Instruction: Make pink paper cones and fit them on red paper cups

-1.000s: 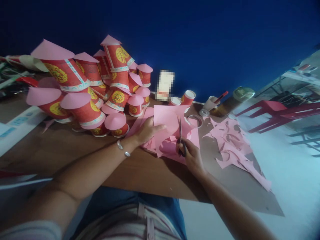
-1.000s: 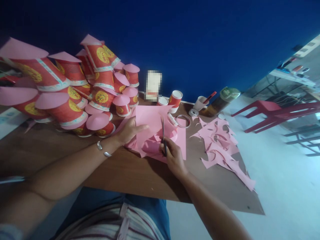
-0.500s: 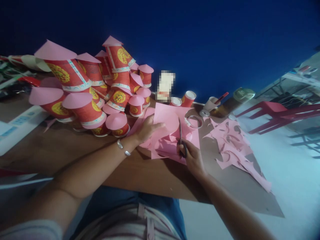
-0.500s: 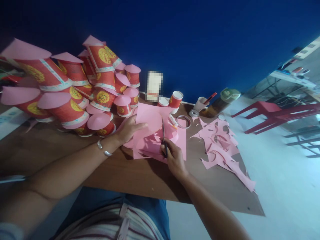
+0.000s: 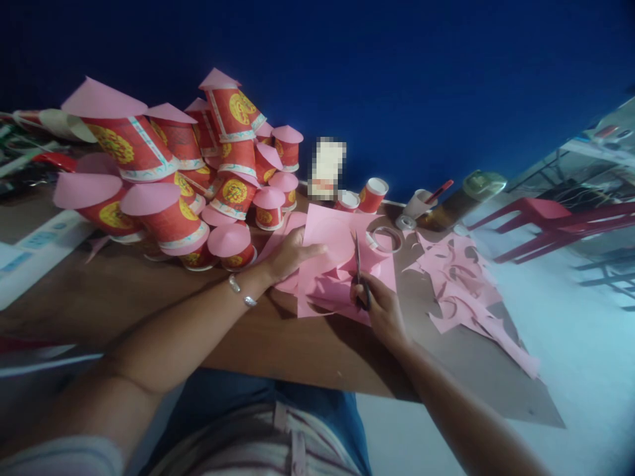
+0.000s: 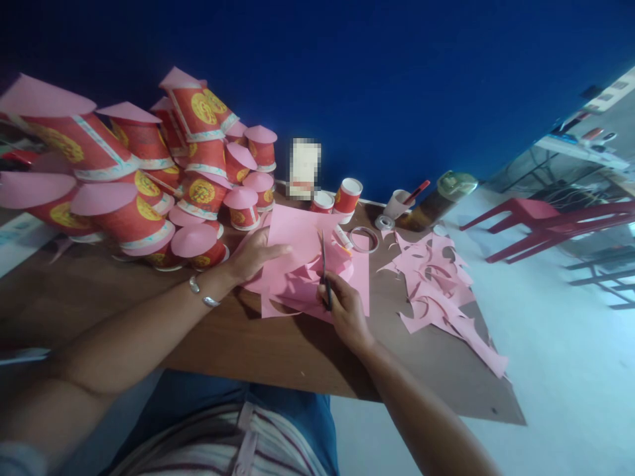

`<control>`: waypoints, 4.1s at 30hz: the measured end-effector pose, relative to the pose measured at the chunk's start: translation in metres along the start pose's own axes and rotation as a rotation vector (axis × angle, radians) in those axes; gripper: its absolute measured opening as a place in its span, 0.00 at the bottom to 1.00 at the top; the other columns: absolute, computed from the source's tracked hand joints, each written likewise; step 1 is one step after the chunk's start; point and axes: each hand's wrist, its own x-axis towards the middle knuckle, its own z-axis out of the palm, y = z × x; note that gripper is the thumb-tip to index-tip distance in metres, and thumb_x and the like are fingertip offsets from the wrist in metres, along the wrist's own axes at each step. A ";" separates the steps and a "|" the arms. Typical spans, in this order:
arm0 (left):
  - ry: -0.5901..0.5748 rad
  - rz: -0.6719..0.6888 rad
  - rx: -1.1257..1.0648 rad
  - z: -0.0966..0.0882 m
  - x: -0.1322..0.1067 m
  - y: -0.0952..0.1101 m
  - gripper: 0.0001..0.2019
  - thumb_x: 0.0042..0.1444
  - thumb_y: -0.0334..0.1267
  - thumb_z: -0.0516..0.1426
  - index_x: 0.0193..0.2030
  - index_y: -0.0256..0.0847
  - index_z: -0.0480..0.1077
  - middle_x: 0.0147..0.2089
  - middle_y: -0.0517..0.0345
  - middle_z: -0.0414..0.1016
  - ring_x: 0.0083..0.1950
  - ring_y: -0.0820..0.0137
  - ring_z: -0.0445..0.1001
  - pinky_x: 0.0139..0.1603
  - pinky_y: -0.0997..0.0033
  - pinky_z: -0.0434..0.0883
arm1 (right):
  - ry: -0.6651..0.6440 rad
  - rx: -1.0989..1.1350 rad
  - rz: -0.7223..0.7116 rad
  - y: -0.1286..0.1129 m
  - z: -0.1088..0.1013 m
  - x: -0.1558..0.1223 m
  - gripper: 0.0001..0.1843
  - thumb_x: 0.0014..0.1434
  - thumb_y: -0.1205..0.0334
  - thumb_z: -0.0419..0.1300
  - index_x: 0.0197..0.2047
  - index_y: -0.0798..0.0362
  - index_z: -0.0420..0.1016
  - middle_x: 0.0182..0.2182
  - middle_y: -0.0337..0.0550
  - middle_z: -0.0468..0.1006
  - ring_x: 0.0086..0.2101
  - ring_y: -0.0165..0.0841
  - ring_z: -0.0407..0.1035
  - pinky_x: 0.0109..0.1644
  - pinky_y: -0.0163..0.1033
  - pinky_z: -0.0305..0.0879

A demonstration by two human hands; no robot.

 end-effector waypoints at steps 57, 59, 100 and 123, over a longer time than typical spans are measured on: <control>-0.077 -0.016 -0.001 -0.008 0.002 0.004 0.21 0.49 0.41 0.68 0.49 0.32 0.75 0.41 0.50 0.81 0.39 0.67 0.77 0.41 0.69 0.73 | -0.020 0.021 -0.060 0.002 0.000 -0.003 0.16 0.67 0.48 0.60 0.35 0.52 0.72 0.23 0.35 0.67 0.23 0.26 0.60 0.25 0.32 0.62; -0.071 -0.016 0.017 -0.010 0.003 0.004 0.21 0.50 0.41 0.68 0.50 0.33 0.75 0.42 0.50 0.81 0.40 0.66 0.77 0.42 0.69 0.73 | -0.015 0.020 -0.050 0.002 -0.001 -0.003 0.15 0.66 0.48 0.60 0.38 0.53 0.73 0.23 0.34 0.67 0.23 0.27 0.60 0.25 0.32 0.62; -0.193 -0.571 -0.439 0.054 -0.024 -0.012 0.28 0.51 0.66 0.64 0.31 0.38 0.71 0.21 0.66 0.57 0.19 0.82 0.48 0.18 0.79 0.42 | 0.031 -0.072 -0.062 0.003 -0.003 -0.004 0.19 0.67 0.47 0.59 0.49 0.53 0.77 0.25 0.35 0.68 0.24 0.28 0.62 0.27 0.35 0.63; 0.429 -0.426 0.083 0.042 -0.020 0.000 0.25 0.49 0.60 0.66 0.19 0.41 0.67 0.25 0.60 0.71 0.24 0.74 0.65 0.21 0.72 0.60 | -0.034 0.031 -0.031 0.005 0.009 -0.004 0.23 0.65 0.41 0.60 0.50 0.53 0.74 0.27 0.37 0.72 0.25 0.29 0.66 0.29 0.36 0.67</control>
